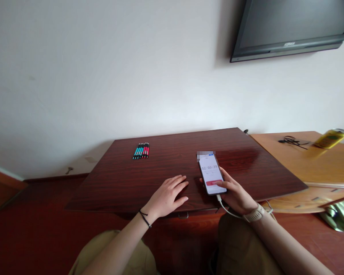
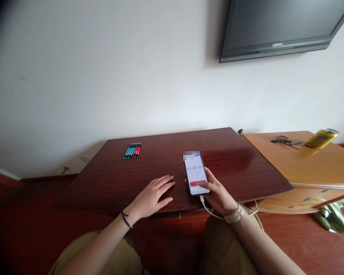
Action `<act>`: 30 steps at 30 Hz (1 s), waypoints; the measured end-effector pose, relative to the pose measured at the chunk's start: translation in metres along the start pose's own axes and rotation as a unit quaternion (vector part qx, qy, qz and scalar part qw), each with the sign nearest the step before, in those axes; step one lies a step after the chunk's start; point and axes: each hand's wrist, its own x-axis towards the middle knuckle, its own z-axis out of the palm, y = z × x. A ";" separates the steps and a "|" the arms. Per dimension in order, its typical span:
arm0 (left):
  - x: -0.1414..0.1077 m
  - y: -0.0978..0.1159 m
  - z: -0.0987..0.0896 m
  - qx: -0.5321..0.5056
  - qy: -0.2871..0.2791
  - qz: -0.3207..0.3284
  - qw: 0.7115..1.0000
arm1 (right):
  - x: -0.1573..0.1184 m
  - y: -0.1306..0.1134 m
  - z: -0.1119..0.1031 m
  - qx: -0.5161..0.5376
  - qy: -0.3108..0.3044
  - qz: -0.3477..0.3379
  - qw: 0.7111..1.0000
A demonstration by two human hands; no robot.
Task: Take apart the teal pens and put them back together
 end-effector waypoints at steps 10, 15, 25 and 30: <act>-0.001 -0.002 0.001 -0.003 0.000 -0.002 1.000 | 0.015 -0.018 -0.006 0.110 -0.035 0.096 0.989; -0.001 -0.002 0.002 0.002 0.002 0.004 1.000 | 0.020 -0.021 -0.005 0.145 0.002 0.113 0.983; -0.001 -0.001 0.001 0.001 0.007 0.005 1.000 | 0.018 -0.026 0.002 0.178 0.010 0.110 0.978; -0.001 -0.002 0.003 0.002 0.005 0.005 1.000 | 0.017 -0.025 0.001 0.169 0.017 0.113 0.979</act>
